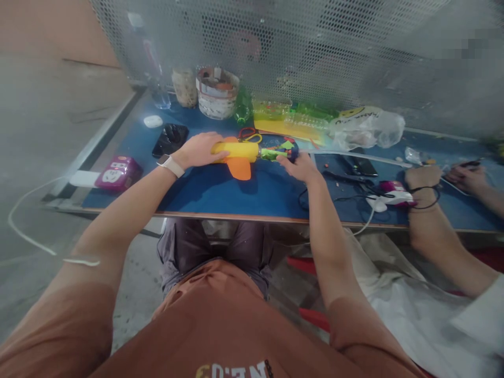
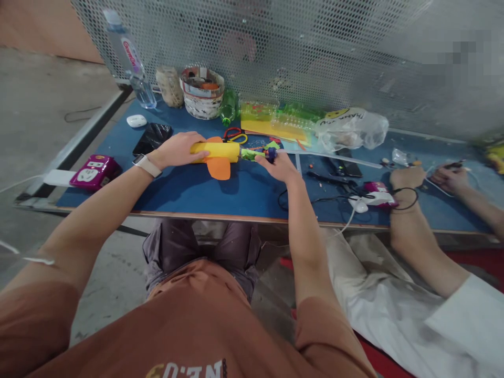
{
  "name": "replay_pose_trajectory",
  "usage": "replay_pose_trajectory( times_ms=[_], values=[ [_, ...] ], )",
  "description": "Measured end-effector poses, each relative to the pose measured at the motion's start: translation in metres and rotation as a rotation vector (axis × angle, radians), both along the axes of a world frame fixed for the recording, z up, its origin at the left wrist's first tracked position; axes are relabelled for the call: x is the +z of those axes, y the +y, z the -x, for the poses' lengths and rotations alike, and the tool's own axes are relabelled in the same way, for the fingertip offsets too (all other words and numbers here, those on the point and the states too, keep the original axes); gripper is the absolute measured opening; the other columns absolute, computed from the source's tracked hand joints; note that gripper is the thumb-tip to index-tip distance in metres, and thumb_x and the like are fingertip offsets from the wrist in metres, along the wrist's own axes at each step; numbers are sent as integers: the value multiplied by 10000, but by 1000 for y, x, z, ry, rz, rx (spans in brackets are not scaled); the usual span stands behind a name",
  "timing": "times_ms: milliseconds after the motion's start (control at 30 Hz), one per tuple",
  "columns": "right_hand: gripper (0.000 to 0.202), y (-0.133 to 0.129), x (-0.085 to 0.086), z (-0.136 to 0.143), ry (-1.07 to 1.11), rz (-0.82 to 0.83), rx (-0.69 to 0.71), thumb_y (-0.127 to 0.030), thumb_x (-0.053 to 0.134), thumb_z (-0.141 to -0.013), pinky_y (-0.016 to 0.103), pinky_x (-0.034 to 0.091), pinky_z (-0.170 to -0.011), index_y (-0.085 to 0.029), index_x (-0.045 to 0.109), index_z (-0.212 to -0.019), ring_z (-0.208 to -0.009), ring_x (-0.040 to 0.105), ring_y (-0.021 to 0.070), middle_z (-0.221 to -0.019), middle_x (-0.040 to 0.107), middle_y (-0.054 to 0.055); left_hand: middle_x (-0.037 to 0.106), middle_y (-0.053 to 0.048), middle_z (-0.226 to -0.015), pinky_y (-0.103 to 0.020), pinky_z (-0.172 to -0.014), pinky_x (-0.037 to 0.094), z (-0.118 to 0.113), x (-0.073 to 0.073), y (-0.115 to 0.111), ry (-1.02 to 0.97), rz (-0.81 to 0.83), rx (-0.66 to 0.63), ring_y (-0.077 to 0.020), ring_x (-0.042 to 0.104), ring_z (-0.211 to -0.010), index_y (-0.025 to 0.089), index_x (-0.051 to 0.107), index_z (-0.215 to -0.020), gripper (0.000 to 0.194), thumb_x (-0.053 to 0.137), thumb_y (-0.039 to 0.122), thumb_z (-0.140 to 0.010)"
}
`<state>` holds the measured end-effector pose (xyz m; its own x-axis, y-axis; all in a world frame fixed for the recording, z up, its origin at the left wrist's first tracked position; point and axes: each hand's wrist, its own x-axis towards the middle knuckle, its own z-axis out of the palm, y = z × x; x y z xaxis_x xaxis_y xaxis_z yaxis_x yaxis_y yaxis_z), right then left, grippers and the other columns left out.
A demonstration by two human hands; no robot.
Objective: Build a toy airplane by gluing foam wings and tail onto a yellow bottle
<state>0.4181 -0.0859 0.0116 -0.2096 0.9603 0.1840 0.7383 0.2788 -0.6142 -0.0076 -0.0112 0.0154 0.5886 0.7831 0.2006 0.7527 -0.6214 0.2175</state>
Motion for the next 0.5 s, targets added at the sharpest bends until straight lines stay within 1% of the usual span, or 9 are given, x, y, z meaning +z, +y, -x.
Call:
replay_pose_trajectory(
  times_ms=[100, 200, 267, 400, 500],
  values=[
    [908, 0, 0, -1, -58, 18, -26, -1171, 655, -1036, 463, 602, -691, -329, 535, -718, -665, 672, 296, -577, 510, 38, 886, -186, -1530, -579, -1269, 681, 0, 1, -2, 11, -1, 5, -435, 857, -1396, 229, 884, -1581, 642, 629, 678, -1199],
    [946, 0, 0, -2, -53, 27, -16, -1209, 627, -1010, 459, 587, -673, -336, 471, -680, -625, 628, 276, -554, 503, 42, 877, -194, -1553, -579, -1278, 677, -1, 2, -3, 18, 4, 13, -438, 854, -1402, 219, 874, -1601, 654, 631, 676, -1201],
    [944, 0, 0, -2, -29, 41, -23, -1208, 651, -1000, 471, 618, -696, -338, 480, -675, -623, 642, 284, -545, 506, 44, 873, -197, -1551, -576, -1279, 676, -2, 2, -3, 15, 11, 17, -441, 852, -1408, 218, 875, -1607, 655, 641, 675, -1200],
    [905, -1, 0, -1, 20, 60, -37, -1182, 733, -981, 491, 674, -747, -340, 550, -702, -682, 724, 328, -549, 523, 48, 877, -193, -1522, -565, -1254, 687, -1, 2, -2, 8, 11, 11, -443, 851, -1400, 231, 887, -1589, 645, 647, 682, -1195],
    [897, -2, 0, -2, 19, 72, -36, -1189, 726, -979, 500, 686, -741, -341, 585, -724, -673, 726, 332, -549, 569, 55, 888, -184, -1511, -563, -1233, 696, 0, 2, -1, -3, -3, -2, -435, 857, -1366, 238, 892, -1568, 628, 654, 679, -1189]
  ],
)
